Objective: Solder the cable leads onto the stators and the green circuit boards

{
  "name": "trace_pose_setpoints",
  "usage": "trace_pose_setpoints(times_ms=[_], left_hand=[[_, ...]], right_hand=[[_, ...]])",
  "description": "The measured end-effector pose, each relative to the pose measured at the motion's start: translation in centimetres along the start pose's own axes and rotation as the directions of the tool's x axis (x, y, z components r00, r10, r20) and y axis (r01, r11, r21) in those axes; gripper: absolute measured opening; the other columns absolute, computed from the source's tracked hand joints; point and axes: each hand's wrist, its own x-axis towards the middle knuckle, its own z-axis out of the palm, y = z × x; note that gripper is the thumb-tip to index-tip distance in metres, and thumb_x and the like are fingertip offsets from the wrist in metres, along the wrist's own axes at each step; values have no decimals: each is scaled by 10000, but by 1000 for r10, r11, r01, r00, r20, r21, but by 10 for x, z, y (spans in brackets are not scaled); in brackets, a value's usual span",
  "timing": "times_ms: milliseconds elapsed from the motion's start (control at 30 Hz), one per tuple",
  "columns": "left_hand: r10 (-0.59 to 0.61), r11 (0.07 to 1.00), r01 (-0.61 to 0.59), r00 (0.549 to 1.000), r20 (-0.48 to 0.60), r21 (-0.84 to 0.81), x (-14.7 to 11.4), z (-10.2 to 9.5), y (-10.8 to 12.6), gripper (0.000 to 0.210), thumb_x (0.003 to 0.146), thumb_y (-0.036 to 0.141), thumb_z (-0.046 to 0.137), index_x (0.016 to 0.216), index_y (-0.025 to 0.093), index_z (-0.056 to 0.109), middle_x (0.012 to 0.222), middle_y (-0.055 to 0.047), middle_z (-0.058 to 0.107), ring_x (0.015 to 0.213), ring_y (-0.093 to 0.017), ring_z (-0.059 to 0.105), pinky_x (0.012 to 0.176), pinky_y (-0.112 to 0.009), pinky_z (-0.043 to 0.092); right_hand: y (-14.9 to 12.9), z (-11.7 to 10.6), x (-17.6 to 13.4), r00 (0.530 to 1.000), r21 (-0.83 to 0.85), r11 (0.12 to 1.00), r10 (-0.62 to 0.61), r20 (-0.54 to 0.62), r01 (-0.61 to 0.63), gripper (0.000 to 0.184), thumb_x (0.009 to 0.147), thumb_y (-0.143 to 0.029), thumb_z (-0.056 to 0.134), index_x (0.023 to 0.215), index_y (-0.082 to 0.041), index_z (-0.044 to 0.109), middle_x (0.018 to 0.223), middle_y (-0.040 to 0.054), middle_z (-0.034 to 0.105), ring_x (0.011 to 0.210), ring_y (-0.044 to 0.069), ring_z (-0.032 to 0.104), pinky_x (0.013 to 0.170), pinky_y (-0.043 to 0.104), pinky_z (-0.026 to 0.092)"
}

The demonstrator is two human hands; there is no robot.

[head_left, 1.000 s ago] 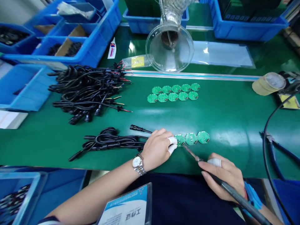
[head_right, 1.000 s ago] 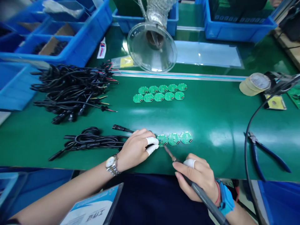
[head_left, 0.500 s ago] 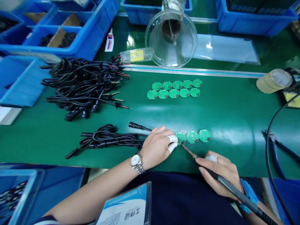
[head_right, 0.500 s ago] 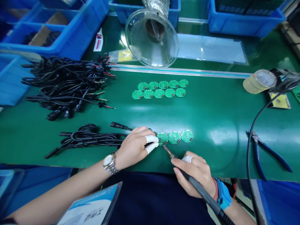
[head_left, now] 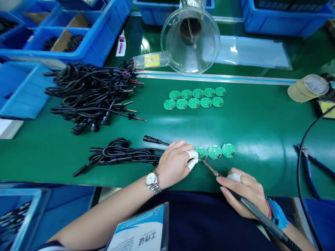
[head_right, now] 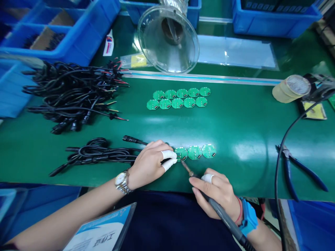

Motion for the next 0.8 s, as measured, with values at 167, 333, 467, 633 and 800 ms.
trace_pose_setpoints(times_ms=[167,333,467,633,800], left_hand=[[7,1000,-7,1000,0,8,-1,1,-2,158,832,248,500,759,205,633,821,1,631,759,-173,441,659,-318,317],[6,1000,-7,1000,7,22,-1,1,-2,163,837,259,494,762,208,629,827,7,631,763,-172,439,658,-314,310],[12,999,-12,1000,3,33,-1,0,-1,166,838,255,492,756,205,628,823,4,630,756,-171,436,654,-316,306],[25,999,-25,1000,0,35,-1,0,-1,175,838,242,485,749,198,630,818,-8,629,756,-174,438,650,-321,304],[24,999,-24,1000,0,37,-1,1,-1,168,833,232,490,742,199,627,806,-7,627,752,-173,438,646,-321,304]], right_hand=[[0,-1,1,1000,1,1000,-25,5,25,355,705,-33,582,1038,-153,599,612,10,533,587,115,507,535,266,458],[-2,-2,3,1000,-2,1000,13,-5,-13,324,710,-32,579,1012,-146,607,629,21,551,609,120,527,537,259,465],[-2,-3,5,1000,-23,1000,-2,22,2,298,726,-52,567,1005,-149,608,629,19,556,613,120,540,541,254,475],[-8,-13,13,1000,-21,1000,-22,-9,22,299,725,-50,555,995,-166,609,602,7,545,577,116,539,526,250,488],[1,-21,13,996,-124,992,-46,-80,36,352,730,-79,584,1057,-207,581,644,4,582,628,133,592,575,257,524]])
